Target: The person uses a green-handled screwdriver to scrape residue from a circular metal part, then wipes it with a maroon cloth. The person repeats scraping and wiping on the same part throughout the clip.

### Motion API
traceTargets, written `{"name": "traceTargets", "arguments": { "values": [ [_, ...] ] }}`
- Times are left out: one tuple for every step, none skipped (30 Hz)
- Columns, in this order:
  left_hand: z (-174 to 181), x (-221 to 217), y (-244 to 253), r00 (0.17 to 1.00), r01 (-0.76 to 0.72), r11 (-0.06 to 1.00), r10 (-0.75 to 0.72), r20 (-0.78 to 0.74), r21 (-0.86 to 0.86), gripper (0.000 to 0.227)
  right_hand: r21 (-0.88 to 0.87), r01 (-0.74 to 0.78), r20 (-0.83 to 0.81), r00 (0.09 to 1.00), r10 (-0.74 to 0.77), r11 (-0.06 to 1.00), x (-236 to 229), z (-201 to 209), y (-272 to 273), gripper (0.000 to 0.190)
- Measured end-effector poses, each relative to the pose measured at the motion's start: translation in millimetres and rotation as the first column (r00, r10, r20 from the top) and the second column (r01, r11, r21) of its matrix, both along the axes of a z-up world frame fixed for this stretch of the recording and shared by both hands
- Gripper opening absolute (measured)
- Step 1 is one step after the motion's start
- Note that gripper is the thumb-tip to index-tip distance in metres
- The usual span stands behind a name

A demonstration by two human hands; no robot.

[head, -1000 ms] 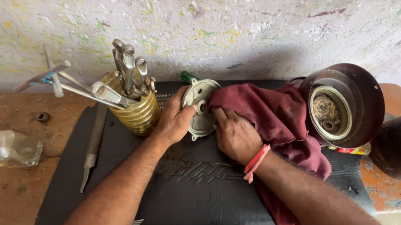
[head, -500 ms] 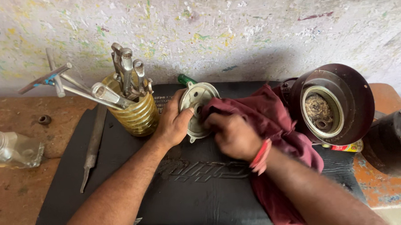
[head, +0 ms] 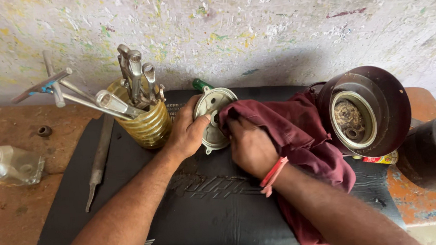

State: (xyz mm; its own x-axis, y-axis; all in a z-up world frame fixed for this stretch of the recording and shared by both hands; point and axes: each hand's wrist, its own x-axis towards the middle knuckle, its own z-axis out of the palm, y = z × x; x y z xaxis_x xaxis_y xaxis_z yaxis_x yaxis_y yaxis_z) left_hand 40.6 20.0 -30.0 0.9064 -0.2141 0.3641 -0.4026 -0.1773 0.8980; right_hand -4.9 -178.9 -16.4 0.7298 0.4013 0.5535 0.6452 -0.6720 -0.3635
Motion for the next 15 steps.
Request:
{"name": "traceTargets", "arguments": {
  "values": [
    [-1.0, 0.5, 0.3, 1.000, 0.003, 1.000, -0.003, 0.027, 0.004, 0.044, -0.058, 0.005, -0.030, 1.000, -0.007, 0.998, 0.5, -5.4, 1.5, 0.041],
    [-2.6, 0.5, 0.4, 0.999, 0.007, 1.000, -0.008, 0.054, 0.009, 0.044, -0.115, 0.009, -0.059, 0.998, -0.016, 0.993, 0.2, -10.8, 1.2, 0.041],
    [-4.3, -0.4, -0.1, 0.999, 0.009, 1.000, -0.009, 0.048, 0.005, 0.045, -0.155, -0.014, -0.111, 0.994, -0.003, 0.988, -0.3, -15.4, -0.2, 0.038],
    [-4.7, -0.7, 0.0, 0.999, 0.009, 1.000, -0.009, 0.047, 0.003, 0.045, -0.193, -0.040, -0.159, 0.987, 0.010, 0.980, 1.9, -17.3, -1.8, 0.036],
    [-4.6, -2.0, 0.1, 0.999, 0.010, 1.000, -0.010, 0.046, 0.001, 0.046, -0.228, -0.068, -0.206, 0.978, 0.020, 0.971, 3.1, -17.5, -3.9, 0.033],
    [-3.3, -2.1, 0.1, 0.997, -0.006, 1.000, 0.004, 0.082, 0.025, 0.046, -0.204, -0.102, -0.209, 0.976, 0.059, 0.974, 4.5, -15.9, -6.0, 0.030],
    [-2.3, -3.0, -0.1, 0.993, -0.022, 0.999, 0.016, 0.119, 0.047, 0.047, -0.180, -0.136, -0.211, 0.973, 0.097, 0.974, 6.2, -13.0, -9.1, 0.027],
    [-2.6, -4.3, -1.5, 0.988, -0.032, 0.997, 0.021, 0.151, 0.068, 0.048, -0.156, -0.165, -0.216, 0.968, 0.129, 0.974, 5.9, -10.4, -13.5, 0.025],
    [-2.9, -4.8, -2.4, 0.991, -0.015, 0.998, 0.007, 0.136, 0.058, 0.048, -0.083, -0.259, -0.240, 0.942, 0.233, 0.962, 7.1, -6.7, -18.6, 0.027],
    [-3.3, -5.3, -3.4, 0.993, 0.002, 0.999, -0.007, 0.118, 0.046, 0.049, -0.008, -0.349, -0.257, 0.906, 0.335, 0.937, 9.1, -1.8, -25.1, 0.030],
    [-3.5, -4.7, -4.4, 0.995, 0.018, 0.999, -0.022, 0.101, 0.034, 0.049, 0.067, -0.433, -0.266, 0.861, 0.434, 0.899, 10.7, 3.3, -31.2, 0.032],
    [-3.5, -3.8, -4.3, 0.996, 0.013, 0.999, -0.016, 0.093, 0.038, 0.050, 0.048, -0.382, -0.297, 0.877, 0.379, 0.923, 12.3, 9.2, -37.6, 0.029],
    [-3.4, -2.2, -3.5, 0.996, 0.007, 0.999, -0.010, 0.085, 0.043, 0.050, 0.028, -0.331, -0.326, 0.889, 0.321, 0.943, 13.9, 14.9, -43.1, 0.026],
    [-4.1, -3.2, -0.5, 0.997, -0.005, 0.999, 0.002, 0.072, 0.050, 0.050, 0.010, -0.285, -0.358, 0.894, 0.269, 0.958, 14.5, 17.6, -43.0, 0.023],
    [-4.6, -4.1, 1.9, 0.999, -0.001, 0.999, -0.001, 0.039, 0.043, 0.049, 0.183, -0.100, -0.344, 0.925, 0.159, 0.978, 14.7, 19.3, -40.9, 0.022]
  ]
}}
